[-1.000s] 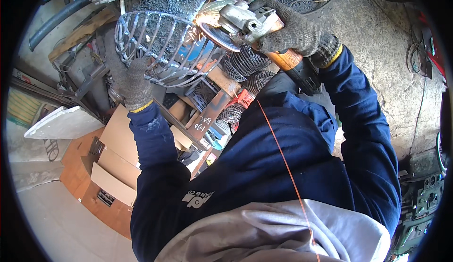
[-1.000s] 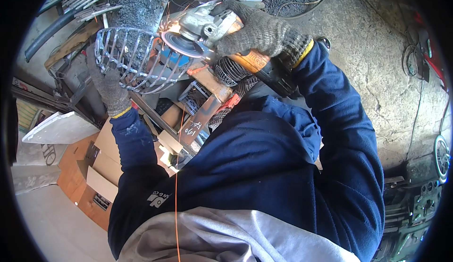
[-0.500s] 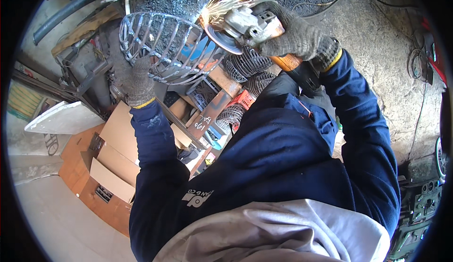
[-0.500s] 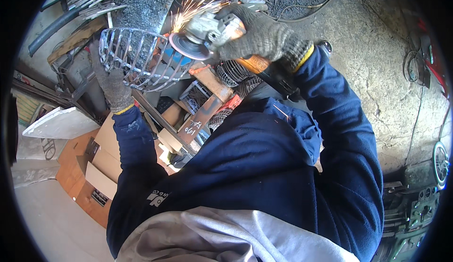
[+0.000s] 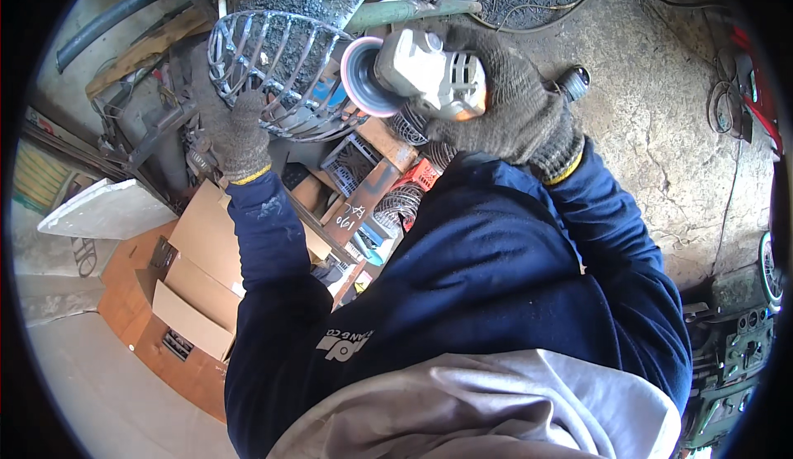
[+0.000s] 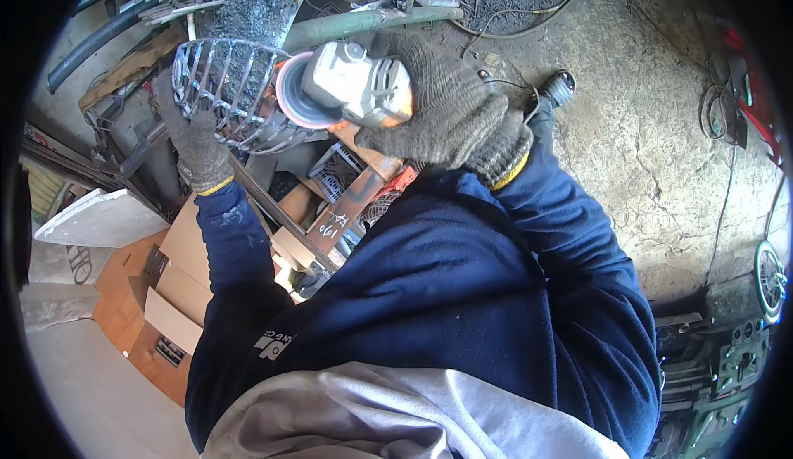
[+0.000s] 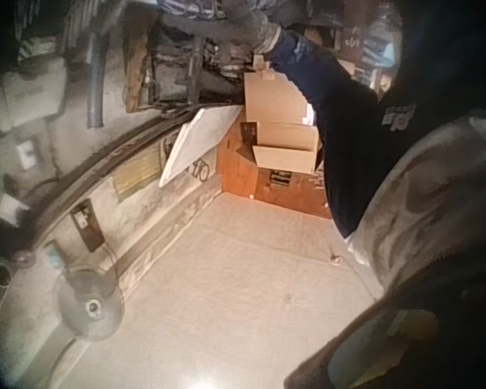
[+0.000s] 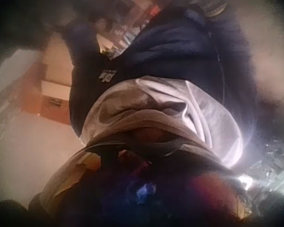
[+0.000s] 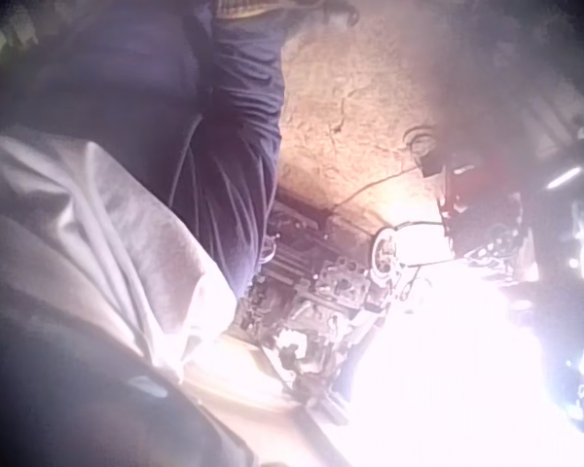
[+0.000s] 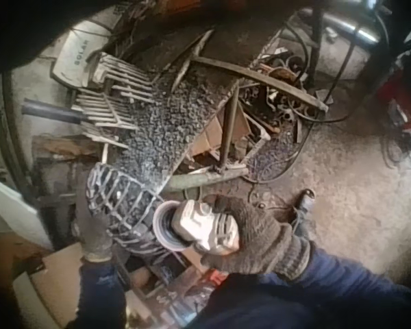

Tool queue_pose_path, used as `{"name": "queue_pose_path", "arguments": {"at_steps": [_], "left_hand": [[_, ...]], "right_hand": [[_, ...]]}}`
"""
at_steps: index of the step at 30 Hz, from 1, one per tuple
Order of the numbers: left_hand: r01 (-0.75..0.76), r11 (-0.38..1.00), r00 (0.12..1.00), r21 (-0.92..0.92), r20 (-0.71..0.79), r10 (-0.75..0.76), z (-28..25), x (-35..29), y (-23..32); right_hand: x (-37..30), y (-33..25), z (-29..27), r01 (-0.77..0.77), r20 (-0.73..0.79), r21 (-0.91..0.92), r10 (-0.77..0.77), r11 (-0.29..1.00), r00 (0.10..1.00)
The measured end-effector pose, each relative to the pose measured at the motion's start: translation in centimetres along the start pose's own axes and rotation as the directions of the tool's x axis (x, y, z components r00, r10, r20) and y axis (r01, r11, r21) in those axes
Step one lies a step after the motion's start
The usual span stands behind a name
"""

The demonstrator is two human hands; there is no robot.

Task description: The person uses an angle grinder to smooth edges on a round metal frame and then uses a welding torch to join pieces of the frame together.

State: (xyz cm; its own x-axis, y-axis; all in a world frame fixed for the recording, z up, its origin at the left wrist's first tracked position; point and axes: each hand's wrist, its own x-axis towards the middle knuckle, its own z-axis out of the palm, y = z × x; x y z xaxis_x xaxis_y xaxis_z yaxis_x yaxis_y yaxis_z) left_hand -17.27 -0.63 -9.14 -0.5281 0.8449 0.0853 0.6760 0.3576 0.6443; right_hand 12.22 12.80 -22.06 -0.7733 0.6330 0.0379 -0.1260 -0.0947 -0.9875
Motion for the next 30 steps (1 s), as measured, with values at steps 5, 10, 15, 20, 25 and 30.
{"name": "queue_pose_path", "arguments": {"at_steps": [5,10,15,20,25,30], "left_hand": [[0.003,1.000,1.000,0.012,-0.003,-0.003,0.7,0.4,1.0],[-0.066,0.997,0.997,0.034,-0.043,0.067,0.9,0.3,0.3],[-0.123,0.986,0.992,0.110,-0.020,0.126,0.7,0.9,0.2],[-0.106,0.994,0.987,-0.028,0.119,0.108,-1.0,1.0,-1.4],[-0.082,0.988,0.996,-0.131,0.034,0.087,0.1,0.3,-1.1],[-0.126,0.988,0.992,0.084,-0.015,0.128,0.4,0.6,-0.4]], "right_hand": [[0.0,-1.5,0.4,-0.007,0.032,-0.138,0.012,0.990,0.999],[-0.7,-1.6,0.6,-0.019,0.004,-0.103,0.020,0.994,1.000],[-0.7,-1.0,0.5,-0.099,-0.047,-0.002,0.099,0.995,0.994],[-0.9,-0.9,0.8,-0.053,-0.001,-0.065,0.054,0.996,0.999],[-0.5,-1.6,-0.1,-0.094,0.051,-0.097,0.099,0.991,0.994],[-0.3,-2.1,-0.5,-0.138,0.031,-0.150,0.144,0.979,0.989]]}}
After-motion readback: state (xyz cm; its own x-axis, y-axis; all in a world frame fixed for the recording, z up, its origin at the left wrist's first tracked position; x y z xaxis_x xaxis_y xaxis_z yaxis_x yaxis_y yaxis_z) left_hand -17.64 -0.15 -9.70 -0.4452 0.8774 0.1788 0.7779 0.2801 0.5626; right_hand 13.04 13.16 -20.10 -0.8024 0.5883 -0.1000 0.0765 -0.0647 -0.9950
